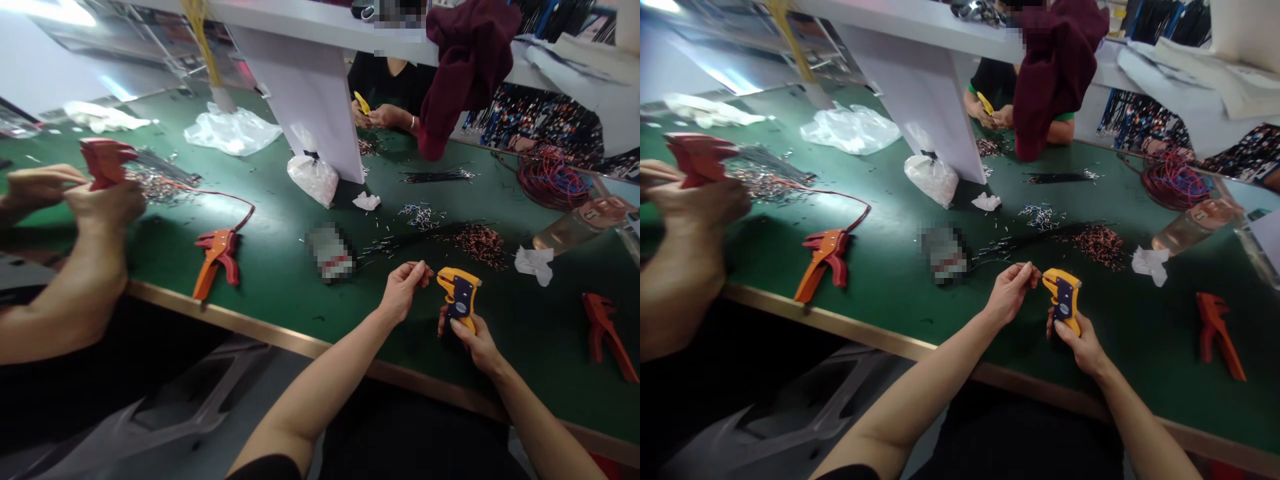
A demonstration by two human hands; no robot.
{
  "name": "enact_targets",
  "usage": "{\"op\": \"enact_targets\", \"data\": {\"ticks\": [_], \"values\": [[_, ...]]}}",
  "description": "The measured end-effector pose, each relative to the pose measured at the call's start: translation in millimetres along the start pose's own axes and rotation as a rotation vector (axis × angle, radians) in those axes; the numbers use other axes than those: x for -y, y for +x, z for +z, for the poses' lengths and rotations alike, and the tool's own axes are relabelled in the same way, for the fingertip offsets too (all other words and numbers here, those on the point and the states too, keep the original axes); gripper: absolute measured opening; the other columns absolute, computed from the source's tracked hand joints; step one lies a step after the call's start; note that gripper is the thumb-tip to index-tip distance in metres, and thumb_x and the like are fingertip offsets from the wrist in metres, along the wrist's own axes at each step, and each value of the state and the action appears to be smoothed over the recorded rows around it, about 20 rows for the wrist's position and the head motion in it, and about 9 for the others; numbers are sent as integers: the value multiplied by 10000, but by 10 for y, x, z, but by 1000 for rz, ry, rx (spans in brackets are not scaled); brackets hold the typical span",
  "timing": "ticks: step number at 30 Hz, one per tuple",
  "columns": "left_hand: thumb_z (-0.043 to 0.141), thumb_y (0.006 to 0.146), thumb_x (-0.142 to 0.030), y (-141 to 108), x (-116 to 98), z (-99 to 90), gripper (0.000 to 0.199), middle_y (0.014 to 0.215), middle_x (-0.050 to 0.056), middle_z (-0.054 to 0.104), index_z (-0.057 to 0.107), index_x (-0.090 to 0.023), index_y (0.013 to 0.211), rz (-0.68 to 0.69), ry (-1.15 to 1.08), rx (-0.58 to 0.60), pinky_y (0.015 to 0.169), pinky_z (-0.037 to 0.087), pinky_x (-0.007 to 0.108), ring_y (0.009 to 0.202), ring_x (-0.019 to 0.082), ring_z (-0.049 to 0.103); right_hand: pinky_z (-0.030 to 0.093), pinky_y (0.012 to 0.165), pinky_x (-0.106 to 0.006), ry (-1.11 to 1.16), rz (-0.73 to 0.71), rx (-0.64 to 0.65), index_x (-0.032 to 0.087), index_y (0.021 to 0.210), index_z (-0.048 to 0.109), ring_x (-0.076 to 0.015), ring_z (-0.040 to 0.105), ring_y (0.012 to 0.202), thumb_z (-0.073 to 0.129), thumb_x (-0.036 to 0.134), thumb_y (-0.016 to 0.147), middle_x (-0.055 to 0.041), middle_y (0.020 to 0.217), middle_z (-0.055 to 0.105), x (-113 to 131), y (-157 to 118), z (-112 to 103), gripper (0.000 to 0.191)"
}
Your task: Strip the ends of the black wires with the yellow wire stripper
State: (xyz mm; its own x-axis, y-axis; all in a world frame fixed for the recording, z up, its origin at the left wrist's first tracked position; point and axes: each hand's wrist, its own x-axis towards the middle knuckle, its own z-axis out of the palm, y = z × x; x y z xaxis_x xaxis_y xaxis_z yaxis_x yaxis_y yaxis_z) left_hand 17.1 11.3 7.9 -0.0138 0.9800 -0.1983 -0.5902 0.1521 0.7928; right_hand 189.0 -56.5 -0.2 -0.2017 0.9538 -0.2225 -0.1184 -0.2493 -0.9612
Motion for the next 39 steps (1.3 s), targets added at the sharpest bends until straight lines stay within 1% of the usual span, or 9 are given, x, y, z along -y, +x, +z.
{"op": "enact_targets", "data": {"ticks": [4, 13, 15, 18, 20, 26, 31, 35, 39], "values": [[849, 642, -492, 0, 7, -4, 379, 716, 26, 709, 679, -154, 661, -2, -3, -2, 612, 444, 250, 566, 78, 520, 548, 647, -363, 2, 1, -10, 195, 921, 708, -190, 631, 637, 805, 529, 727, -36, 756, 691, -28, 9, 8, 398], [855, 624, -510, -18, -11, 12, 397, 670, 24, 702, 675, -157, 654, -2, 16, 6, 591, 452, 250, 557, 86, 524, 488, 540, -303, -8, -19, -47, 182, 847, 667, -149, 578, 539, 791, 549, 735, -6, 647, 641, -114, 10, 29, 404], [849, 638, -503, -21, -9, 13, 386, 680, 27, 706, 679, -157, 655, 0, 21, 8, 593, 449, 252, 560, 87, 523, 456, 491, -283, 13, -29, -73, 182, 816, 646, -130, 547, 494, 797, 536, 734, 9, 610, 613, -132, 15, 41, 394], [853, 644, -480, -24, 2, 14, 363, 699, 32, 716, 698, -153, 671, -5, 25, 9, 596, 442, 249, 565, 84, 523, 360, 407, -240, 52, -42, -109, 185, 749, 596, -81, 451, 404, 799, 522, 742, 45, 550, 542, -158, 24, 51, 393], [864, 628, -475, -23, 6, 15, 364, 698, 32, 718, 707, -150, 672, -12, 26, 8, 593, 436, 243, 564, 81, 522, 336, 394, -229, 69, -43, -110, 184, 753, 591, -69, 430, 385, 796, 516, 749, 52, 545, 528, -168, 27, 48, 390], [880, 587, -498, -1, -8, 11, 404, 682, 18, 707, 705, -143, 673, 4, -16, -31, 580, 424, 223, 558, 69, 526, 473, 501, -290, 165, -59, -83, 184, 883, 647, -139, 567, 515, 813, 549, 691, 3, 662, 617, -156, 22, -9, 444], [880, 605, -465, -10, 8, 12, 380, 675, 24, 708, 701, -139, 680, -12, -9, -29, 579, 430, 224, 550, 70, 532, 525, 607, -335, 287, -104, -22, 195, 976, 675, -180, 619, 638, 794, 441, 757, -40, 793, 682, -129, 22, -63, 350], [886, 594, -455, -21, 31, 12, 364, 682, 29, 720, 729, -143, 695, -11, -1, -48, 586, 436, 223, 560, 72, 542, 553, 752, -401, 287, -106, 0, 199, 1061, 691, -236, 680, 790, 785, 429, 770, -91, 957, 737, -127, 9, -80, 383], [905, 552, -436, -13, 43, 5, 366, 673, 35, 729, 773, -147, 734, 23, 23, -93, 592, 445, 221, 565, 75, 553, 553, 816, -429, 236, -105, 8, 200, 1095, 701, -258, 694, 862, 786, 436, 774, -107, 1037, 743, -146, -14, -80, 408]]}}
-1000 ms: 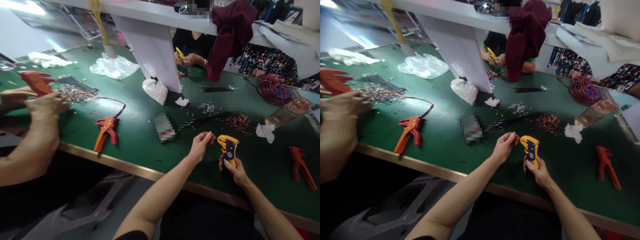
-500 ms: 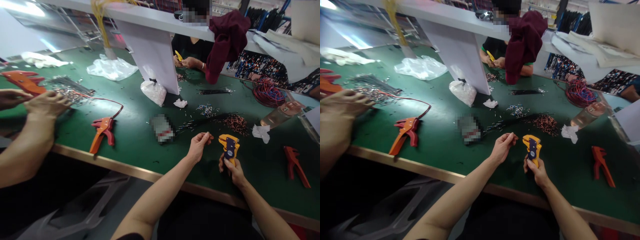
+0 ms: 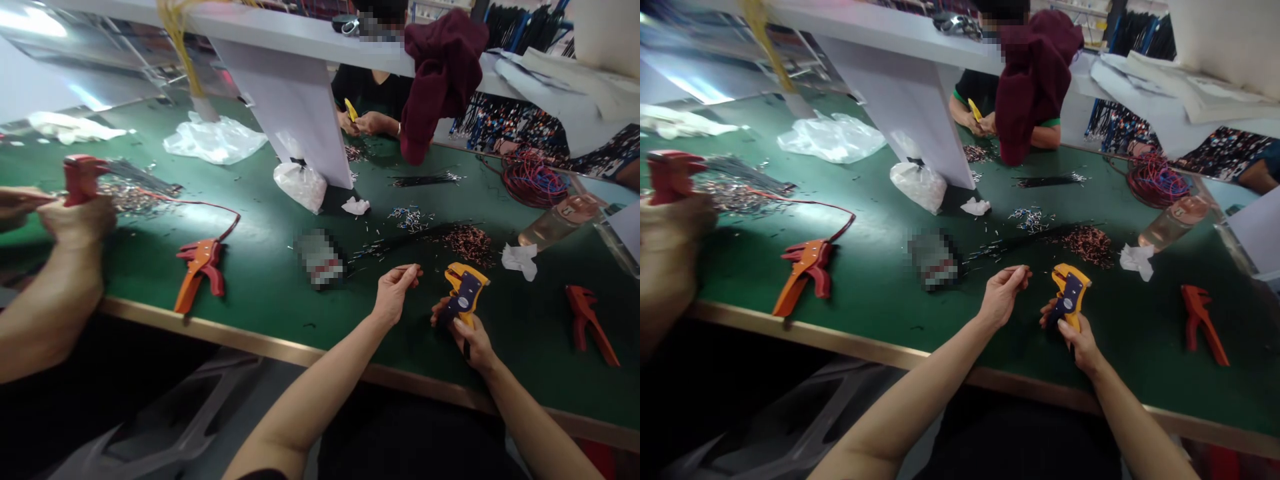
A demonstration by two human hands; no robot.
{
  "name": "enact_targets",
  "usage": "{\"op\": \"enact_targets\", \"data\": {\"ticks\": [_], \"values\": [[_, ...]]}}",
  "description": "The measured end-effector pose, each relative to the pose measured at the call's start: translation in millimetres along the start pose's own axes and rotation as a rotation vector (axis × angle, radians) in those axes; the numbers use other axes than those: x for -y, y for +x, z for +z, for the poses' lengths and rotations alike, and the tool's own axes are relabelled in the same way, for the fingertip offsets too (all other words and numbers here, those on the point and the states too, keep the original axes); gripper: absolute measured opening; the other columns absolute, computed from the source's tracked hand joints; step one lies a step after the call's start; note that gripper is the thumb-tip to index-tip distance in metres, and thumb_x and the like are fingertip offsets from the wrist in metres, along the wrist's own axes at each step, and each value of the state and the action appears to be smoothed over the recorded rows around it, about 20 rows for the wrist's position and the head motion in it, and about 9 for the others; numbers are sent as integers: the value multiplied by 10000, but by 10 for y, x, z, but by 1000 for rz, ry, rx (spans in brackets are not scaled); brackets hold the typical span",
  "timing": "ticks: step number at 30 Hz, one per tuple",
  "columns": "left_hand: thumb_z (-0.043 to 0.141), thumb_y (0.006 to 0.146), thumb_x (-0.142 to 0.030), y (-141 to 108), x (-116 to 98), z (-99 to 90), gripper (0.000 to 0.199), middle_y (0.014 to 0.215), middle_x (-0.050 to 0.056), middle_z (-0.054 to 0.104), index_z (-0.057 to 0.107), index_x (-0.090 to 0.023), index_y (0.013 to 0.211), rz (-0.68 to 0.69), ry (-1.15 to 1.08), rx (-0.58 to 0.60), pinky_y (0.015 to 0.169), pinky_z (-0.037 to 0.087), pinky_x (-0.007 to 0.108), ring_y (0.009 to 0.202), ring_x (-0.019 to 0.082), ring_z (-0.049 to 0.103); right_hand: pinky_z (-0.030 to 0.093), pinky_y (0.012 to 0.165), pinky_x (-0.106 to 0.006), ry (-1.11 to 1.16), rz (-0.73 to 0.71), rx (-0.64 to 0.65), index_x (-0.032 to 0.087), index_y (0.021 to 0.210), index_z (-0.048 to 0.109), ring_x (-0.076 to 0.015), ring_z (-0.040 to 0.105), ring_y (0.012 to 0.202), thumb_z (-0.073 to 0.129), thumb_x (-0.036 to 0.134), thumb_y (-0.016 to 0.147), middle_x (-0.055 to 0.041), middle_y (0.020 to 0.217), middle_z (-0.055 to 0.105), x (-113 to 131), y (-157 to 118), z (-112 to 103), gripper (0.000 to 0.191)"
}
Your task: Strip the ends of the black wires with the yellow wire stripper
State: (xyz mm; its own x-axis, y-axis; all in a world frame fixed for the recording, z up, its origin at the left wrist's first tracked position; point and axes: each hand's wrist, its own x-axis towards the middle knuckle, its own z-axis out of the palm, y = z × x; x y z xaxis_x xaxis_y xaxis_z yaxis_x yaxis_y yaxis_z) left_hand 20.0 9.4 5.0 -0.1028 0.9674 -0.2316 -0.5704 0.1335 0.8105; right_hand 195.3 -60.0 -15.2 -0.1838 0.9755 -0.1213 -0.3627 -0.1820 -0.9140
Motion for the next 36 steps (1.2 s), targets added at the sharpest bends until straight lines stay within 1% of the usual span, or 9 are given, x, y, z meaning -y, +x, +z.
{"op": "enact_targets", "data": {"ticks": [5, 12, 17, 20, 22, 25, 28, 32, 36], "values": [[879, 599, -407, -22, 13, -2, 283, 730, 51, 756, 799, -172, 735, 150, 104, -23, 608, 489, 245, 597, 107, 599, 557, 841, -433, -61, -18, -77, 201, 1100, 706, -248, 694, 861, 774, 462, 785, -93, 1031, 741, -12, -4, 27, 415], [814, 702, -382, -88, 51, -9, 177, 779, 67, 778, 811, -207, 729, 261, 280, 76, 703, 562, 296, 730, 183, 703, 552, 840, -413, -159, -29, -112, 194, 1094, 703, -241, 686, 853, 771, 470, 783, -84, 1005, 739, 17, 70, 136, 422], [792, 740, -369, -113, 70, -12, 167, 809, 77, 783, 813, -203, 751, 281, 312, 111, 729, 573, 292, 768, 192, 721, 541, 832, -382, -219, -48, -94, 185, 1002, 725, -228, 671, 824, 751, 481, 800, -64, 910, 740, -32, 156, 207, 359], [787, 743, -376, -122, 82, -9, 178, 805, 77, 782, 813, -200, 745, 289, 308, 118, 706, 579, 280, 751, 186, 722, 538, 816, -369, -215, -54, -111, 189, 973, 727, -226, 667, 819, 754, 491, 791, -55, 878, 739, -89, 199, 222, 354], [787, 738, -396, -129, 82, -2, 203, 792, 73, 778, 811, -194, 742, 272, 300, 117, 643, 577, 263, 704, 175, 711, 534, 800, -364, -212, -64, -115, 191, 977, 724, -222, 661, 805, 750, 501, 791, -52, 866, 735, -124, 218, 214, 363], [781, 735, -449, -148, 63, 18, 268, 786, 73, 772, 805, -182, 742, 224, 293, 136, 485, 533, 235, 600, 156, 676, 524, 771, -353, -238, -84, -126, 188, 959, 720, -213, 644, 788, 729, 520, 805, -53, 850, 721, -161, 228, 175, 366], [772, 735, -485, -173, 34, 39, 311, 714, 64, 756, 798, -176, 725, 224, 319, 174, 423, 505, 231, 515, 141, 634, 511, 716, -328, -266, -97, -149, 184, 919, 711, -190, 614, 738, 734, 513, 804, -43, 818, 700, -177, 222, 135, 349], [757, 751, -503, -195, 27, 47, 326, 646, 50, 734, 791, -182, 707, 261, 358, 190, 452, 528, 250, 491, 145, 625, 474, 626, -290, -283, -110, -179, 180, 830, 692, -150, 550, 638, 752, 502, 793, -13, 725, 658, -163, 204, 142, 330], [764, 758, -460, -196, 41, 34, 274, 699, 68, 762, 797, -194, 703, 265, 367, 209, 572, 580, 282, 591, 182, 689, 456, 563, -281, -285, -123, -194, 194, 763, 659, -133, 511, 565, 746, 528, 795, 7, 639, 621, -113, 193, 217, 347]]}}
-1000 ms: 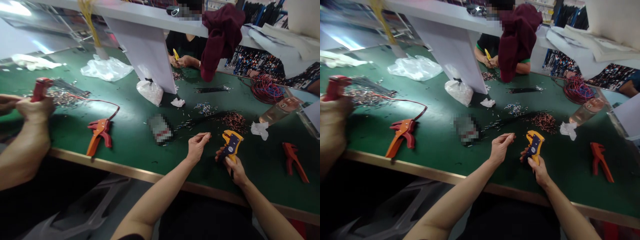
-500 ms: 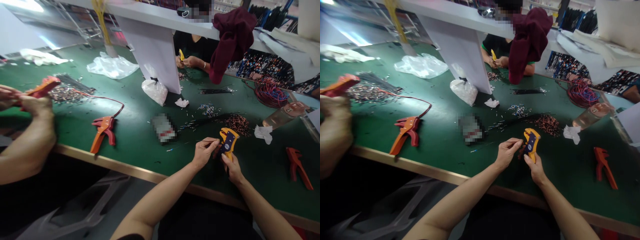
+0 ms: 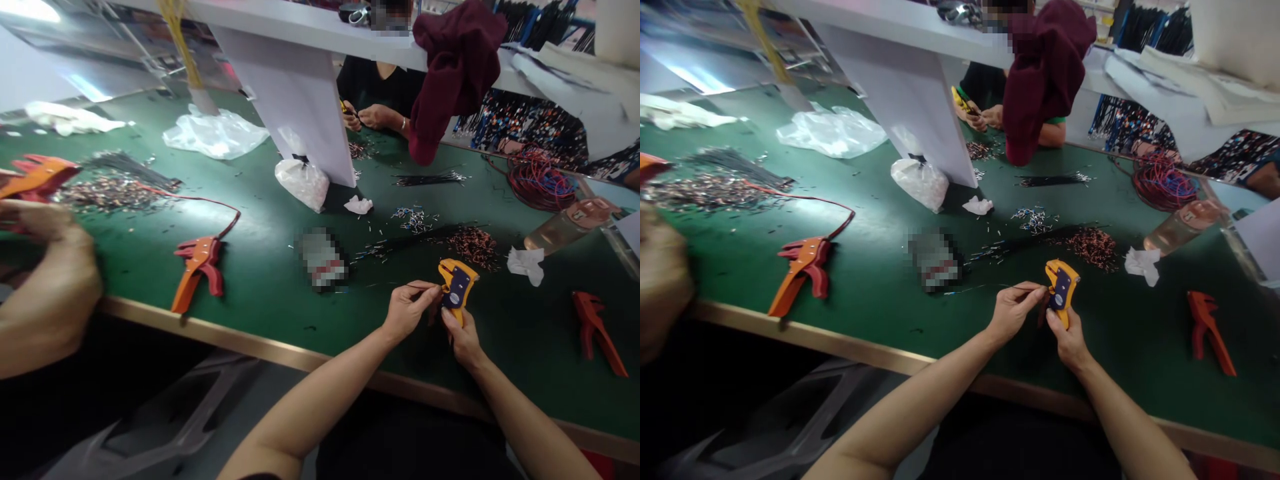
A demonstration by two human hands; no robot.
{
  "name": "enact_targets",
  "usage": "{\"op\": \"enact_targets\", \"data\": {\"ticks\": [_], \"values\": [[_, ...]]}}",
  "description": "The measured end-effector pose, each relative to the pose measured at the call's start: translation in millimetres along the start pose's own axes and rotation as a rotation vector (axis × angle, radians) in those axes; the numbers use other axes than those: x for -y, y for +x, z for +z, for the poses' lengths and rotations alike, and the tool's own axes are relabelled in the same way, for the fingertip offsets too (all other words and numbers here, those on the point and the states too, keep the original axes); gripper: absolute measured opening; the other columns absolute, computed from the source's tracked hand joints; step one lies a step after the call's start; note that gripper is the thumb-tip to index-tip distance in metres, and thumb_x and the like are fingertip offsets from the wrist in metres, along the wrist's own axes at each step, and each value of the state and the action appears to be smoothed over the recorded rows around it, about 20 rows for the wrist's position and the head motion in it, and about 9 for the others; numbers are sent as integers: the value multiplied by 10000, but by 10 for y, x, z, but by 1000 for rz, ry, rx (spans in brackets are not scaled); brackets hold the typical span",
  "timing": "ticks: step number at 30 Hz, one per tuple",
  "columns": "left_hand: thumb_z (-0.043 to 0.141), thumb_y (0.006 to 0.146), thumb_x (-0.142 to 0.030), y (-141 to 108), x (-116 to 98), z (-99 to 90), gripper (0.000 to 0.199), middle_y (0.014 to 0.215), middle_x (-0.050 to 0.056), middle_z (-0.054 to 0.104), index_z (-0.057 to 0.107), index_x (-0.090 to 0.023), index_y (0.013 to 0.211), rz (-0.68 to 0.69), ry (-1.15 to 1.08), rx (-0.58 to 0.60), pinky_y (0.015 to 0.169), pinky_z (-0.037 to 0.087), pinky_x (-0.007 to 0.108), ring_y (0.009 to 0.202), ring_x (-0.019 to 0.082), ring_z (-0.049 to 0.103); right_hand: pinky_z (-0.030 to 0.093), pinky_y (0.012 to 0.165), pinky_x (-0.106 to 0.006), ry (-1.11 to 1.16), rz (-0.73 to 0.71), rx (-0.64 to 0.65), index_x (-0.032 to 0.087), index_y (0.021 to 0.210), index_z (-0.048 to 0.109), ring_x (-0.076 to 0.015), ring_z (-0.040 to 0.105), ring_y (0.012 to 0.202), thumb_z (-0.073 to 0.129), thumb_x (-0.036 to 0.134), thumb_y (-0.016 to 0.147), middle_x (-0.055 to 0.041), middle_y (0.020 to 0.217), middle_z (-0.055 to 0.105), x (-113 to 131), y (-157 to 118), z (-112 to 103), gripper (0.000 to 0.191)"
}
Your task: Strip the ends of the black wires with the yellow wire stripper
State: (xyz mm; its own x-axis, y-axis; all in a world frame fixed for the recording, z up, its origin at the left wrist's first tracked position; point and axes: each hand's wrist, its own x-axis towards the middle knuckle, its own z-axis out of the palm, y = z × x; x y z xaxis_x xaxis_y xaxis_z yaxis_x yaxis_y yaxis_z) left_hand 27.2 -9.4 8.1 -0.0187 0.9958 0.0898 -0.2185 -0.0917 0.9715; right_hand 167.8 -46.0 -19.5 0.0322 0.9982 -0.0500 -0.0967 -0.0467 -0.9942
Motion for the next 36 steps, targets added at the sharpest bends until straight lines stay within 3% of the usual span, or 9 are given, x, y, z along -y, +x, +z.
{"op": "enact_targets", "data": {"ticks": [6, 13, 19, 23, 31, 36], "values": [[764, 772, -395, -5, 2, -9, 195, 791, 83, 793, 812, -208, 741, -4, 18, 45, 714, 599, 310, 727, 215, 735, 440, 476, -274, 30, 21, 15, 195, 671, 609, -129, 519, 482, 713, 574, 812, 14, 538, 579, 79, -16, 63, 417], [785, 748, -407, -8, -3, -13, 209, 772, 80, 785, 804, -199, 725, -40, 1, 39, 687, 585, 301, 679, 196, 712, 325, 352, -220, 120, 89, 8, 189, 685, 543, -69, 401, 335, 715, 552, 817, 62, 479, 491, 30, -40, 63, 423], [824, 679, -477, 49, 59, -23, 312, 724, 77, 767, 770, -170, 671, -129, -77, -66, 609, 555, 266, 621, 163, 674, 491, 499, -305, 278, 82, 2, 192, 948, 615, -146, 561, 523, 701, 462, 811, 10, 673, 600, 141, 25, -15, 315], [826, 668, -495, 70, 77, -24, 333, 706, 68, 751, 770, -166, 669, -159, -79, -48, 599, 535, 247, 617, 146, 649, 516, 571, -340, 429, 103, 23, 197, 1053, 638, -165, 581, 588, 690, 372, 801, -5, 733, 620, 242, 47, -64, 311], [806, 669, -576, 30, 22, -3, 412, 629, 53, 693, 747, -169, 656, -189, -77, 161, 523, 523, 300, 539, 167, 620, 574, 681, -434, 422, 154, 154, 228, 1015, 651, -229, 662, 698, 624, 407, 831, -37, 807, 690, 223, 20, -56, 258], [873, 591, -523, 45, 44, -37, 401, 690, 38, 726, 763, -162, 727, -276, -111, 101, 635, 537, 270, 614, 137, 634, 581, 722, -446, 430, 168, 137, 224, 997, 650, -231, 681, 713, 652, 399, 819, -41, 828, 716, 194, 19, -71, 250]]}}
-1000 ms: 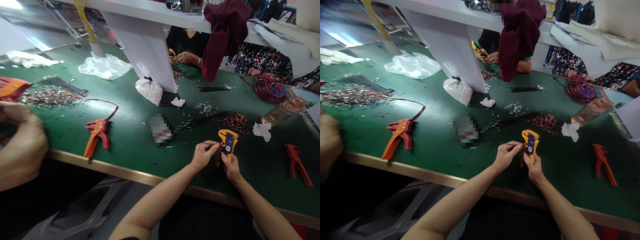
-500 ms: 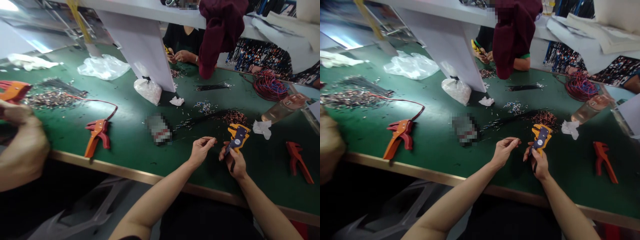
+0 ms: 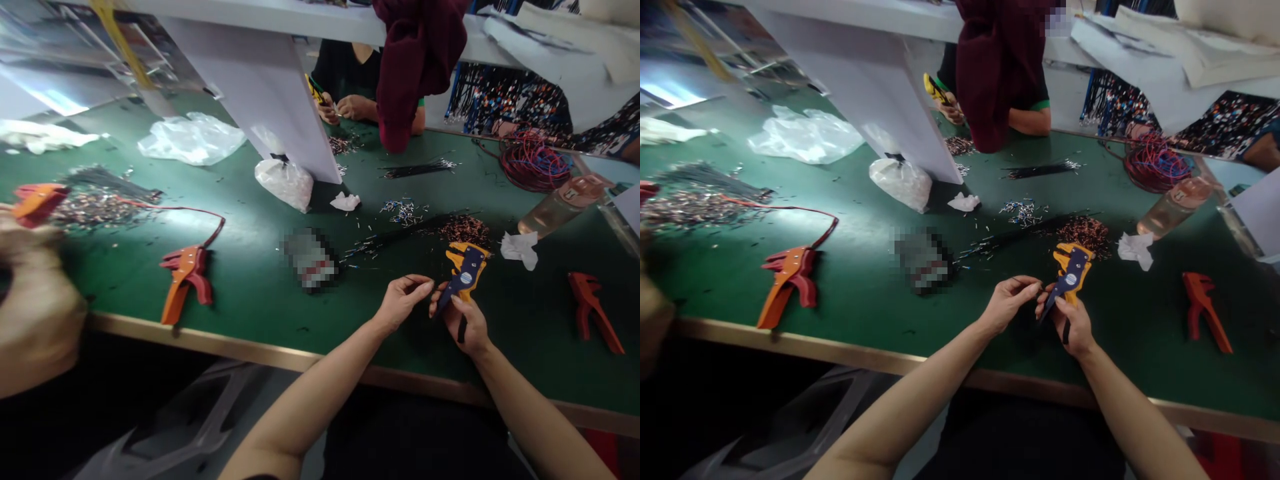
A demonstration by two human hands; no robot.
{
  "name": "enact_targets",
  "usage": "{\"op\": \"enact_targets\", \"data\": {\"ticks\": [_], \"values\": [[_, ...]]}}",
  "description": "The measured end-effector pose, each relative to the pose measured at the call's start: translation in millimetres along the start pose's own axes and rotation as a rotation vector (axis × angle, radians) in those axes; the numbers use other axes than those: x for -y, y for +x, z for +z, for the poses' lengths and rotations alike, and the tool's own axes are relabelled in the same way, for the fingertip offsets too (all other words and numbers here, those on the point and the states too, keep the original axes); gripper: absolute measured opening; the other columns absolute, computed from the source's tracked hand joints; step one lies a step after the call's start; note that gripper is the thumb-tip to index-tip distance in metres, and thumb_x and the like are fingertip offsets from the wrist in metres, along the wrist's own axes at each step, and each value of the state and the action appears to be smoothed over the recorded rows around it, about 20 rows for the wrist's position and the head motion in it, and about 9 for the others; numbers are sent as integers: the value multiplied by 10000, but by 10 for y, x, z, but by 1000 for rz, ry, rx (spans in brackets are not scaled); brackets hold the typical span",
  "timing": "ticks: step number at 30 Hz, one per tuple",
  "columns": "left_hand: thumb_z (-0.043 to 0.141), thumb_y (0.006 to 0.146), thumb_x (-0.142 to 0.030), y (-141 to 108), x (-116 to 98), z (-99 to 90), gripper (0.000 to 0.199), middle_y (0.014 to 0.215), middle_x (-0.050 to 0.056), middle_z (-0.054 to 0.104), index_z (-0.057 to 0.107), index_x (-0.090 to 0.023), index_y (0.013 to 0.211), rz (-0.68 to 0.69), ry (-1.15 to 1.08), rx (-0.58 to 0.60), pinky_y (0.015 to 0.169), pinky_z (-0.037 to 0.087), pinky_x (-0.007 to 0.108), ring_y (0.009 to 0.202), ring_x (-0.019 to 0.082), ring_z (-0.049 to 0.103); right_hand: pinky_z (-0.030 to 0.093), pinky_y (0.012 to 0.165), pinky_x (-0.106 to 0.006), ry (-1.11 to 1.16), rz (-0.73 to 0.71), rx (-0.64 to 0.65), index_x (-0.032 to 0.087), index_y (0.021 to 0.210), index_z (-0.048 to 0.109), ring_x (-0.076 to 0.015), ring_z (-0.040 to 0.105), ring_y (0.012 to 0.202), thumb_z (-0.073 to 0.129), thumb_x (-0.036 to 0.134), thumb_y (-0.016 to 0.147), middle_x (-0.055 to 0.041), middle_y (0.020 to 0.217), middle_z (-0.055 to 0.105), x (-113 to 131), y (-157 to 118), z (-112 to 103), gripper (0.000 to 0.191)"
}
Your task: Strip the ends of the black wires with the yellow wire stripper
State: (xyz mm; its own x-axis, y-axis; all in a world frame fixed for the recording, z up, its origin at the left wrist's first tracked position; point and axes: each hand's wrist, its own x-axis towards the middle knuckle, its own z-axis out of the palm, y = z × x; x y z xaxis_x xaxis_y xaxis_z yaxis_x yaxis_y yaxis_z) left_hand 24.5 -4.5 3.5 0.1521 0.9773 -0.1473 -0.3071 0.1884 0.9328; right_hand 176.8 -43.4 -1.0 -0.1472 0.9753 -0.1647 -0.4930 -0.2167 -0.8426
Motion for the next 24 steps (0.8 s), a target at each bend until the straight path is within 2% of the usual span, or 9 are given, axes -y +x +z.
{"op": "enact_targets", "data": {"ticks": [4, 8, 10, 17, 24], "values": [[879, 594, -489, 38, -37, -49, 377, 684, 51, 740, 749, -156, 711, -13, -34, -81, 631, 525, 269, 600, 132, 626, 575, 759, -438, 29, -9, -36, 219, 1032, 663, -233, 684, 771, 704, 382, 782, -60, 916, 737, 28, 8, 1, 302], [858, 629, -490, 103, -107, -104, 371, 709, 49, 745, 716, -157, 711, 89, -139, -253, 617, 497, 255, 582, 107, 599, 570, 782, -439, -1, 37, -24, 210, 1053, 667, -249, 690, 834, 734, 373, 765, -88, 994, 746, 54, 18, -12, 337], [850, 641, -492, 134, -135, -132, 374, 727, 44, 743, 700, -157, 713, 127, -187, -302, 613, 483, 247, 586, 97, 590, 570, 771, -425, -1, 80, 17, 203, 1052, 676, -246, 692, 830, 742, 373, 762, -89, 986, 745, 50, 18, -25, 343], [870, 611, -496, 165, -153, -167, 398, 703, 22, 728, 680, -160, 708, 138, -251, -307, 597, 461, 233, 581, 83, 570, 563, 761, -387, 17, 224, 168, 188, 1055, 695, -233, 695, 815, 774, 358, 744, -83, 951, 732, 27, -11, -30, 363], [870, 614, -489, 155, -154, -156, 391, 690, 18, 718, 674, -162, 702, 126, -251, -285, 594, 449, 238, 567, 79, 552, 549, 771, -378, 54, 293, 251, 174, 1084, 686, -213, 682, 813, 770, 372, 765, -77, 942, 712, 15, -46, -27, 385]]}}
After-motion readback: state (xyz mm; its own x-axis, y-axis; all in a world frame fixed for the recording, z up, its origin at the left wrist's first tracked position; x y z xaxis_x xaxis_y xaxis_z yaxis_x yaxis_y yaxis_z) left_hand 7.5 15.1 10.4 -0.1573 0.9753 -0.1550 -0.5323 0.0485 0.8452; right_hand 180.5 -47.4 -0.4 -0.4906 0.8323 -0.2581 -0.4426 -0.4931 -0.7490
